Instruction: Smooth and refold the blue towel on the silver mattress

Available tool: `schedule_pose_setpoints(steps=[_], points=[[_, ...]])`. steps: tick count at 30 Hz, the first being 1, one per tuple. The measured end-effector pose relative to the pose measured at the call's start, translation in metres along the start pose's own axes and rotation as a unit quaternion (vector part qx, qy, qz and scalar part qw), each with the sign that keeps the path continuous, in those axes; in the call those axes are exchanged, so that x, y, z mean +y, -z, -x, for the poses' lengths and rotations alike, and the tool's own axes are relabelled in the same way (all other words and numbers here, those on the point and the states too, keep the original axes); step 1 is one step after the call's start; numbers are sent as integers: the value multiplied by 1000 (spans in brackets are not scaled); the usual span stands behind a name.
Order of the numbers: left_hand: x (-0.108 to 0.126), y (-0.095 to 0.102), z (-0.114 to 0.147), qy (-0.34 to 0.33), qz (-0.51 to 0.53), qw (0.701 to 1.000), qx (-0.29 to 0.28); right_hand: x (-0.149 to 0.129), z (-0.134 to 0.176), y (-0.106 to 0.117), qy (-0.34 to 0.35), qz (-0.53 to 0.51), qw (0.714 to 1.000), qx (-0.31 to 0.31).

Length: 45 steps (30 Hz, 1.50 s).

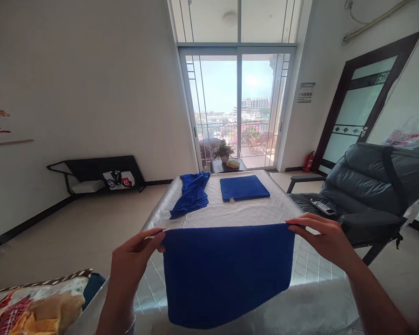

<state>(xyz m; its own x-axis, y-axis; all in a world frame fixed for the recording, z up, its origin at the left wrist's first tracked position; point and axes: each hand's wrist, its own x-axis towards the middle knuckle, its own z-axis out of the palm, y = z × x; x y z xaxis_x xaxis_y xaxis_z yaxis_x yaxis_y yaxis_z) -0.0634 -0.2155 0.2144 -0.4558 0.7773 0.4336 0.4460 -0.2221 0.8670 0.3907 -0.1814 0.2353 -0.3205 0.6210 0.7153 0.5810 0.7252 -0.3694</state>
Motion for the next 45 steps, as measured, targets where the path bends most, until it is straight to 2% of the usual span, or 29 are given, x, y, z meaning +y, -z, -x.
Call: schedule_pose_setpoints(steps=[3, 6, 10, 13, 16, 18, 21, 23, 26, 29, 34, 45], points=[[-10, -19, -33, -9, 8, 999, -44, 17, -21, -10, -18, 17, 998, -53], [-11, -47, -64, -38, 14, 998, -44, 41, -49, -25, -22, 41, 996, -73], [5, -73, -91, -33, 38, 999, -20, 61, -87, -33, -6, 71, 997, -21], [10, -77, -92, -45, 105, 993, 24, 61, -97, -31, 16, 79, 996, 35], [-11, -72, -71, -40, 144, 988, 40, 59, -75, -38, 15, 67, 996, 52], [-42, -72, -46, -17, 141, 990, 22, 65, -42, -56, 3, 40, 999, 18], [-98, -78, -3, 89, 73, 991, -65, 85, 21, -97, -55, 17, 997, -58], [-130, -84, 22, 160, -16, 976, -147, 98, 59, -125, -107, 20, 987, -118], [-159, -91, 45, 208, -63, 956, -195, 108, 97, -149, -154, 32, 973, -171], [-170, -91, 50, 212, -48, 955, -200, 106, 111, -153, -175, 31, 969, -172], [-175, -88, 52, 197, -43, 961, -191, 96, 114, -148, -169, 37, 970, -171], [-167, -92, 59, 185, -124, 960, -171, 93, 117, -150, -158, 64, 970, -172]])
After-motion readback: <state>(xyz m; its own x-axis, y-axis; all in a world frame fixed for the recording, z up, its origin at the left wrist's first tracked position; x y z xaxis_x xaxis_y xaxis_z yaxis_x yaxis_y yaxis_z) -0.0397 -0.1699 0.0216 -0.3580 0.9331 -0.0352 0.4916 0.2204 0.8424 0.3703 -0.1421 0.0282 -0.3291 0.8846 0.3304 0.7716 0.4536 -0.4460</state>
